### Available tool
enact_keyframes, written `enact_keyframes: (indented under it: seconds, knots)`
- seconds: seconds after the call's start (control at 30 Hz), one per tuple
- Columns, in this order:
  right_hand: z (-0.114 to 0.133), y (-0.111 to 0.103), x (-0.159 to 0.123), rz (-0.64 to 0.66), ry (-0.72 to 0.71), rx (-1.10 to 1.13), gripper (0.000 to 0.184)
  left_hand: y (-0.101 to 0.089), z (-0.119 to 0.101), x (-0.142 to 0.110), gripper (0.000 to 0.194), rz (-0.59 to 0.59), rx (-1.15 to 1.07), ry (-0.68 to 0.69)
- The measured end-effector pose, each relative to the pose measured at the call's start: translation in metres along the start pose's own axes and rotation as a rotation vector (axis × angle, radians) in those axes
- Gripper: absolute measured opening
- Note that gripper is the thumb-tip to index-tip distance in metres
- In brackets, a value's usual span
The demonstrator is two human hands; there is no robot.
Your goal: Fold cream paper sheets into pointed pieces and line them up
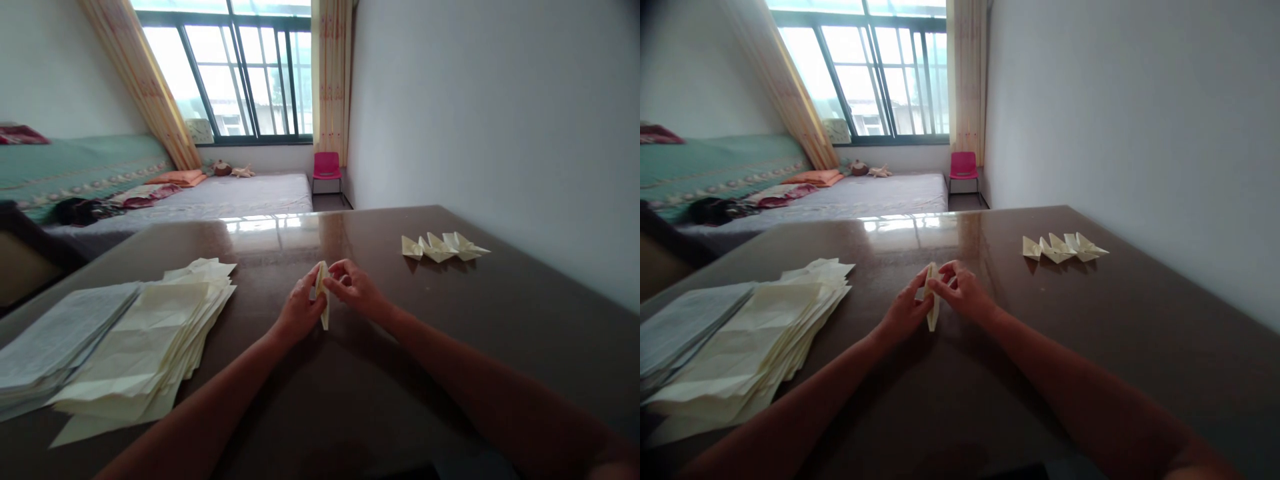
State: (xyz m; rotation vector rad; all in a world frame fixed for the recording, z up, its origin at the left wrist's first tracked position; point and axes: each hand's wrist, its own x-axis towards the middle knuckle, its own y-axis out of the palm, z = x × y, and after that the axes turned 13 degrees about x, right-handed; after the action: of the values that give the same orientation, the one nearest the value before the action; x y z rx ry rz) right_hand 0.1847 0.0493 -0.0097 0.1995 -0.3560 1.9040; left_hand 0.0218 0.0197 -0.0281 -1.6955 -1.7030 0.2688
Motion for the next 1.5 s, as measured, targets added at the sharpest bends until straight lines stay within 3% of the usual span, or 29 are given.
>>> enact_keyframes:
  seconds: [0.1,0.37,0.6,0.7,0.8,1.0,1.23,1.5]
  knots:
    - [0.000,0.003,-0.003,0.059,-0.031,-0.125,0.032,0.000,-0.002,-0.001,0.064,-0.041,0.074,0.055]
    - [-0.008,0.000,-0.002,0.052,-0.188,-0.352,0.026,0.001,-0.005,0.000,0.065,-0.082,0.204,0.184]
    - [-0.019,-0.007,0.003,0.078,-0.255,-0.394,0.020,-0.004,0.011,0.006,0.028,-0.091,0.290,0.079]
    - [-0.022,-0.019,0.004,0.191,-0.239,-0.465,0.019,-0.008,0.017,0.007,0.017,-0.017,0.339,0.116]
    - [-0.022,-0.034,0.005,0.345,-0.225,-0.528,0.019,-0.010,0.016,0.006,0.016,0.037,0.400,0.184]
    - [-0.013,-0.059,0.008,0.534,-0.236,-0.670,0.019,-0.012,0.012,0.002,0.020,0.118,0.561,0.454]
    - [-0.010,-0.072,0.008,0.576,-0.170,-0.705,0.026,-0.015,0.018,0.006,0.027,0.196,0.536,0.605]
    - [-0.005,-0.066,0.008,0.522,-0.185,-0.817,0.044,-0.015,0.011,0.002,0.033,0.242,0.525,0.620]
